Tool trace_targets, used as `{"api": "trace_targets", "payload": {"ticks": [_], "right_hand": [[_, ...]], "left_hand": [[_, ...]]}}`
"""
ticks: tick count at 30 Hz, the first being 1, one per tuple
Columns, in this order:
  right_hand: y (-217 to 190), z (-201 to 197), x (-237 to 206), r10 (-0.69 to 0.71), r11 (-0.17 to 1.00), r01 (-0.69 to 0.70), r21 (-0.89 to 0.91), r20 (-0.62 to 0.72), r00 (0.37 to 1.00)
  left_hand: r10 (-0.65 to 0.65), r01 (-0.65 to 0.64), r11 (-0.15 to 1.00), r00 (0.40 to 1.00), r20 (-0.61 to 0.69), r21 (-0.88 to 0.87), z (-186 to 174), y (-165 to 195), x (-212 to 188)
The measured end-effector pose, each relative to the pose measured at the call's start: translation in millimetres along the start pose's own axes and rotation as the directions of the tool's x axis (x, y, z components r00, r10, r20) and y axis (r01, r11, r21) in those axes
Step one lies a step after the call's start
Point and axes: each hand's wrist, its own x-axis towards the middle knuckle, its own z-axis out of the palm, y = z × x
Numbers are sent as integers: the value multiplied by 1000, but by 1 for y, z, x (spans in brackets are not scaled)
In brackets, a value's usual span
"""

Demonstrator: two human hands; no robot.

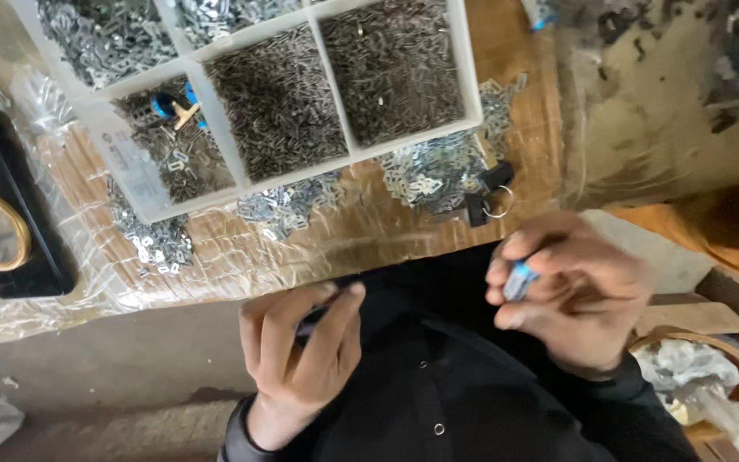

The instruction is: The person picks small metal clips one at a time from a compartment tray and inserts them into a small blue-capped plastic vial held in the other hand, occasionally reaching into the tray for more clips. A large pile of similarly filled vials is visible on the workbench.

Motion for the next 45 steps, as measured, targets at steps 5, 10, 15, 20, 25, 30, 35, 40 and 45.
{"api": "trace_targets", "payload": {"ticks": [5,10,15,20,25,30,35,40,45], "right_hand": [[36,-5,-42,158,982,-170,76,143,977],[34,1,-31,185,983,-185,-16,177,967],[19,12,-29,123,990,-114,-83,116,986],[24,7,-37,107,994,-102,-46,107,989],[26,8,-33,189,981,-183,-56,111,976],[19,5,-31,128,992,-124,-34,150,980],[24,11,-29,164,986,-163,-21,121,979],[20,20,-27,117,992,-106,-69,178,977],[34,25,-23,164,984,-149,-100,172,971]], "left_hand": [[-33,32,999,996,86,21,-5,-15,-17],[5,-5,1000,995,96,-3,3,-6,20],[21,-42,994,980,199,103,16,7,61],[23,25,969,981,192,-245,-11,-4,52],[104,-112,993,976,189,35,14,-6,23],[187,-197,979,971,148,58,18,-12,15],[86,-102,993,965,249,53,7,-6,39],[200,-200,980,967,161,-13,3,-18,35],[381,-373,921,923,58,-111,4,-51,1]]}}
